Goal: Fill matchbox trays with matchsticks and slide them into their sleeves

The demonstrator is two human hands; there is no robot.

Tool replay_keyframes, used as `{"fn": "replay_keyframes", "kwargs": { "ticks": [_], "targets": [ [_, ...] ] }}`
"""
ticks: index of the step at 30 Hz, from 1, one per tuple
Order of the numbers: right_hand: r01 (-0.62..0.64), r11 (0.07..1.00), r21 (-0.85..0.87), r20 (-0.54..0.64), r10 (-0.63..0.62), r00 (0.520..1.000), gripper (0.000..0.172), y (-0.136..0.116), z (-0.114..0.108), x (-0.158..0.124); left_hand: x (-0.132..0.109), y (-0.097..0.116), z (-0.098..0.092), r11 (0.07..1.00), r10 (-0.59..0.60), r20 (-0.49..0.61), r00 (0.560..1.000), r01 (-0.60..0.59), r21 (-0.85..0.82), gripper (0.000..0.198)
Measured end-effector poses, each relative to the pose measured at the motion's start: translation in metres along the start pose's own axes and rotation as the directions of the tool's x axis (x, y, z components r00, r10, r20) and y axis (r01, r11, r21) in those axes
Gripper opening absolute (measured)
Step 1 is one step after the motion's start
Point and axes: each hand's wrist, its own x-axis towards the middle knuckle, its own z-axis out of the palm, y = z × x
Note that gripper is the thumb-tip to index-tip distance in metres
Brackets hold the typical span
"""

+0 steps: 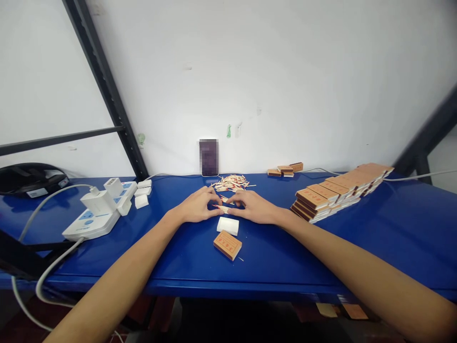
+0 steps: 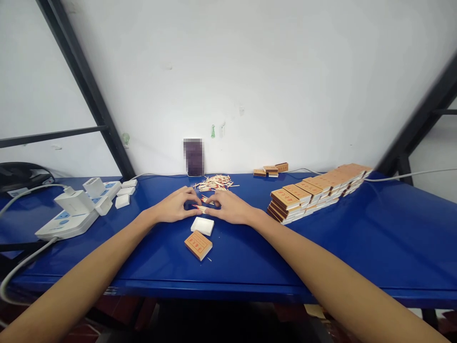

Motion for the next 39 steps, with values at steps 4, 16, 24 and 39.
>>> {"fn": "replay_keyframes", "kwargs": {
  "ticks": [4, 16, 24, 39],
  "targets": [
    [0.011, 0.999, -0.046, 0.025, -0.01, 1.0, 0.037, 0.0, 0.003, 0.002, 0.002, -0.001, 0.001, 1.0, 0.02, 0.01, 1.0, -0.02, -0.024, 0.03],
    [-0.142, 0.987, 0.071, -0.005, 0.142, 0.99, 0.016, -0.011, 0.013, 0.013, 0.005, 0.001, 0.002, 0.972, -0.02, 0.062, 0.998, 0.034, -0.232, 0.026],
    [-0.178, 0.984, 0.018, 0.008, 0.177, 0.984, 0.016, -0.016, 0.008, 0.011, 0.006, 0.0, -0.003, 0.994, 0.042, 0.145, 0.989, -0.027, -0.107, 0.023],
    [-0.109, 0.994, 0.011, 0.09, 0.107, 0.99, 0.01, -0.014, 0.009, 0.016, 0.007, 0.005, -0.002, 0.994, 0.088, 0.126, 0.988, -0.079, -0.072, 0.015]
  ]
}}
